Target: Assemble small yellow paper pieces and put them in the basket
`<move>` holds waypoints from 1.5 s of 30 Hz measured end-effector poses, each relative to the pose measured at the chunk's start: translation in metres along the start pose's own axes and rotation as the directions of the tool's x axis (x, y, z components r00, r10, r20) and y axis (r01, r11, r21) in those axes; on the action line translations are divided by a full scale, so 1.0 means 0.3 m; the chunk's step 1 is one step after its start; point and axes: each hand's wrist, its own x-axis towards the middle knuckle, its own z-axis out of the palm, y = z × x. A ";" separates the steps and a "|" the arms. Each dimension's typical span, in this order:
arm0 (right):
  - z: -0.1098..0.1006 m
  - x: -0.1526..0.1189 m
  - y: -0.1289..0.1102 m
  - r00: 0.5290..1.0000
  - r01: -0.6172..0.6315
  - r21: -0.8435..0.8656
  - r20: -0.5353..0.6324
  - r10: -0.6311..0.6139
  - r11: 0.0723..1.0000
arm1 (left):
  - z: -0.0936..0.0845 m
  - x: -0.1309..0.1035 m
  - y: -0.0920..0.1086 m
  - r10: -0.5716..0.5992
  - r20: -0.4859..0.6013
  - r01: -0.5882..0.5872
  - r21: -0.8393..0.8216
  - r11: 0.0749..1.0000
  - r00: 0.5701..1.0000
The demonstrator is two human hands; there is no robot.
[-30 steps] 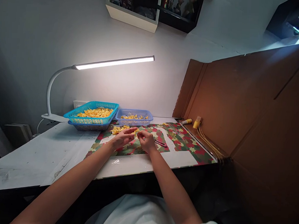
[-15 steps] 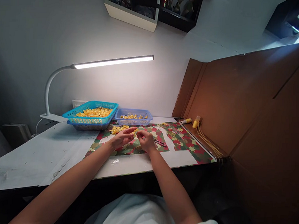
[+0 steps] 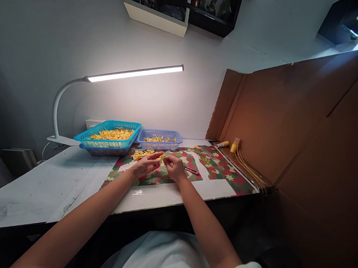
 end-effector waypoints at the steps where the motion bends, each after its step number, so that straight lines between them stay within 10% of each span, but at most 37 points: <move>1: 0.000 0.000 0.001 1.000 -0.003 0.002 0.003 0.003 1.000 | 0.001 -0.001 0.000 0.001 0.003 -0.001 -0.001 1.000 1.000; 45: 0.010 -0.002 0.004 0.999 -0.032 0.044 -0.015 0.033 0.998 | -0.014 0.016 -0.011 -0.017 -0.047 0.017 0.001 1.000 0.999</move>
